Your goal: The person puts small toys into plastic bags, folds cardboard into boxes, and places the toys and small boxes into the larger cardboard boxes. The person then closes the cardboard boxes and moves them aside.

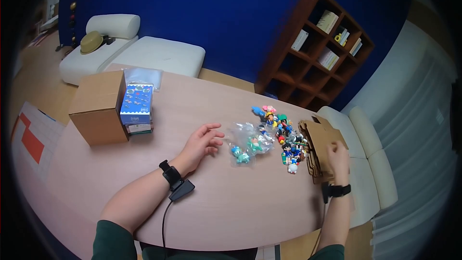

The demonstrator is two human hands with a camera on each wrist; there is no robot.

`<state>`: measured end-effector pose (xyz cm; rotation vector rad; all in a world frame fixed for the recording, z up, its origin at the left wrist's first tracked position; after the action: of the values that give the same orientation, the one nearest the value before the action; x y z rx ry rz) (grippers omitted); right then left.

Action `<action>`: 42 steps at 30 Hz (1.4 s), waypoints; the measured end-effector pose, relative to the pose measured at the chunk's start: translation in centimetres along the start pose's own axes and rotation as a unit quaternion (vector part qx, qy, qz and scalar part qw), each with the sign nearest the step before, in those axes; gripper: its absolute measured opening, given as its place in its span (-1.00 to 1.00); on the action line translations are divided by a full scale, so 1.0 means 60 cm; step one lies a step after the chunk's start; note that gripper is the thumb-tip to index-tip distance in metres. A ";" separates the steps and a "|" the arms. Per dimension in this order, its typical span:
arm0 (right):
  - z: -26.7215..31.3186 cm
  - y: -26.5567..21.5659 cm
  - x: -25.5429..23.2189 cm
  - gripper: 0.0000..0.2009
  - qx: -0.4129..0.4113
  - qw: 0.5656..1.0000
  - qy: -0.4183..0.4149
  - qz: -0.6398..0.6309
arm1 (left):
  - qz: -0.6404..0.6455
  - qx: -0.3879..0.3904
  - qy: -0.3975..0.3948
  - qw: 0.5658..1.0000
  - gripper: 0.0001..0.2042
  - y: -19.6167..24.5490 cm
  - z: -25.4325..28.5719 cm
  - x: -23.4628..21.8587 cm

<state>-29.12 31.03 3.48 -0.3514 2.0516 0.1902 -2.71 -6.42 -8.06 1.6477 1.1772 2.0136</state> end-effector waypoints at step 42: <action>0.265 -0.407 0.094 -0.68 -0.141 0.285 -0.645 -0.696 | -0.482 0.148 0.272 0.820 -0.51 0.097 0.155 -0.172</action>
<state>-10.54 11.42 -8.84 -1.4381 -0.4282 -0.2506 10.50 -13.17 -10.71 0.2795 2.0382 1.6228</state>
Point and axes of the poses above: each hand's wrist, its own z-axis away from the middle knuckle, its own x-axis out of the palm, y = z × x, the point moved 1 cm from there along -z, towards the middle knuckle, and after that the axes turned 10 degrees about z, right-handed, at the moved point
